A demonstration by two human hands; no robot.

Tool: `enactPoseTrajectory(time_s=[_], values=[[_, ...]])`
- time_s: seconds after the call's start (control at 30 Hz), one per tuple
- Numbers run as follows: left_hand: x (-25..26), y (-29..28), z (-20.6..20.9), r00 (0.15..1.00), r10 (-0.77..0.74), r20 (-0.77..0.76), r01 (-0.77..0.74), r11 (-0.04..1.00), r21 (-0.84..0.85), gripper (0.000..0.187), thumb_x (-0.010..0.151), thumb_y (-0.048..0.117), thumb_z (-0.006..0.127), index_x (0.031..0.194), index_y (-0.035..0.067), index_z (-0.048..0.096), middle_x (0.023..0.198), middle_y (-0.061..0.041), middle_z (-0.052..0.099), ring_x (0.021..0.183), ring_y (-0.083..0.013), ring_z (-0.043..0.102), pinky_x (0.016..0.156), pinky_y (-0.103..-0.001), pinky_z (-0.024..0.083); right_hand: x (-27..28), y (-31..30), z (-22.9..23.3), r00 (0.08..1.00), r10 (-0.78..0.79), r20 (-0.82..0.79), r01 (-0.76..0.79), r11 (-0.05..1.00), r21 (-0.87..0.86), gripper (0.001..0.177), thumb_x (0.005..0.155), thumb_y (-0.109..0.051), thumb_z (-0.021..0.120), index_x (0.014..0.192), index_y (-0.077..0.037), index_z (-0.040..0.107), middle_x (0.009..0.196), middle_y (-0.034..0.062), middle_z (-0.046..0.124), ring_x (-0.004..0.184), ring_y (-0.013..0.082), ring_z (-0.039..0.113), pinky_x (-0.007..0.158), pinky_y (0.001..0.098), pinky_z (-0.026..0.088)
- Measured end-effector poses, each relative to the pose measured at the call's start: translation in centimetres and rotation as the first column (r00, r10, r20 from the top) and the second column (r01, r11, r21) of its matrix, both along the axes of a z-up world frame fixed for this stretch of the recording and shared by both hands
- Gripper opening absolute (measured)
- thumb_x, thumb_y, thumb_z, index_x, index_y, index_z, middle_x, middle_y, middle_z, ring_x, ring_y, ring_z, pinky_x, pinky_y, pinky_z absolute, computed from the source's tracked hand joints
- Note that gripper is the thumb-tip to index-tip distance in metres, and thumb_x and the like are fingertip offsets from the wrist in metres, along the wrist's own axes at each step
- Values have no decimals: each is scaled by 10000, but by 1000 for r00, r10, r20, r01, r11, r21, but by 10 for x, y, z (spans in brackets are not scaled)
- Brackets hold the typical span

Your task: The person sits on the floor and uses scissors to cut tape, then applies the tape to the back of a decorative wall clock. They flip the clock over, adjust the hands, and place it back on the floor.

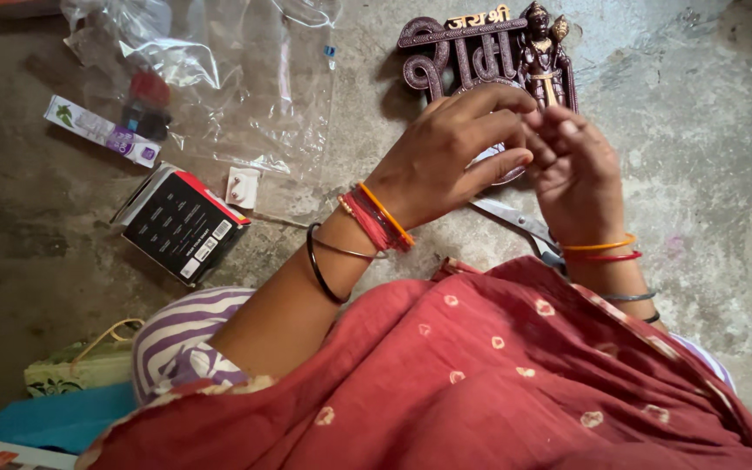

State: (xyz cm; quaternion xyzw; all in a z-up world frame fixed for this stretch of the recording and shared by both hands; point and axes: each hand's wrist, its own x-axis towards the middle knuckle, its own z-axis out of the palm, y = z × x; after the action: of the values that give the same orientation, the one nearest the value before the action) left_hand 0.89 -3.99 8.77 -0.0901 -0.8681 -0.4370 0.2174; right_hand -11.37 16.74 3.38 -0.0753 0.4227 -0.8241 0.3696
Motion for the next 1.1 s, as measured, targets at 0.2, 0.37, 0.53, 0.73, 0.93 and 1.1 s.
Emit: enactPoseTrajectory(time_s=[0.2, 0.37, 0.53, 0.73, 0.93, 1.1], values=[[0, -5, 7, 999, 20, -24, -19, 999, 34, 192, 1047, 277, 692, 1062, 88, 663, 1375, -48, 610, 1233, -235, 666, 1101, -431, 504, 28, -13, -13, 875, 370, -311, -263, 904, 337, 605, 890, -40, 719, 1433, -9, 455, 1455, 85, 536, 1342, 176, 550, 1122, 371, 478], [2, -10, 5, 997, 74, -39, -67, 986, 156, 168, 1028, 236, 703, 1015, 71, 672, 1351, -74, 645, 1229, -265, 679, 1066, -399, 545, 43, -24, -21, 816, 480, -323, -326, 843, 428, 613, 875, -49, 769, 1418, 11, 491, 1404, 85, 572, 1286, 153, 574, 1086, 338, 525], [-11, -23, -29, 927, 376, -15, -366, 909, 198, 156, 964, 199, 748, 983, 50, 703, 1218, -119, 709, 1167, -274, 692, 1017, -386, 559, 23, -14, -32, 858, 416, -301, -238, 842, 485, 338, 962, -73, 713, 1272, 42, 640, 1136, 78, 720, 1051, 146, 694, 957, 307, 580], [-34, -41, -97, 824, 350, 446, -541, 721, 432, 124, 881, 193, 749, 880, 70, 737, 888, -58, 795, 834, -165, 780, 736, -282, 597, -5, 4, -33, 803, 389, -452, -23, 778, 628, 192, 1033, -132, 680, 1124, 31, 727, 956, 62, 741, 855, 107, 678, 781, 265, 565], [-74, -39, -142, 853, 381, 357, -511, 754, 414, 125, 838, 188, 757, 831, 65, 746, 836, -48, 795, 740, -139, 770, 680, -274, 602, -17, 9, -31, 935, 194, -297, 4, 831, 557, 209, 1039, -199, 663, 1091, -5, 722, 923, 18, 731, 797, 70, 671, 721, 240, 563], [-93, -36, -148, 709, 470, 525, -643, 737, 208, 171, 799, 266, 796, 791, 99, 760, 786, -94, 782, 717, -218, 764, 644, -339, 576, -31, 1, -38, 883, 235, -406, 93, 760, 643, 192, 1042, -190, 688, 1072, -4, 725, 895, 8, 717, 769, 53, 637, 669, 223, 527]])
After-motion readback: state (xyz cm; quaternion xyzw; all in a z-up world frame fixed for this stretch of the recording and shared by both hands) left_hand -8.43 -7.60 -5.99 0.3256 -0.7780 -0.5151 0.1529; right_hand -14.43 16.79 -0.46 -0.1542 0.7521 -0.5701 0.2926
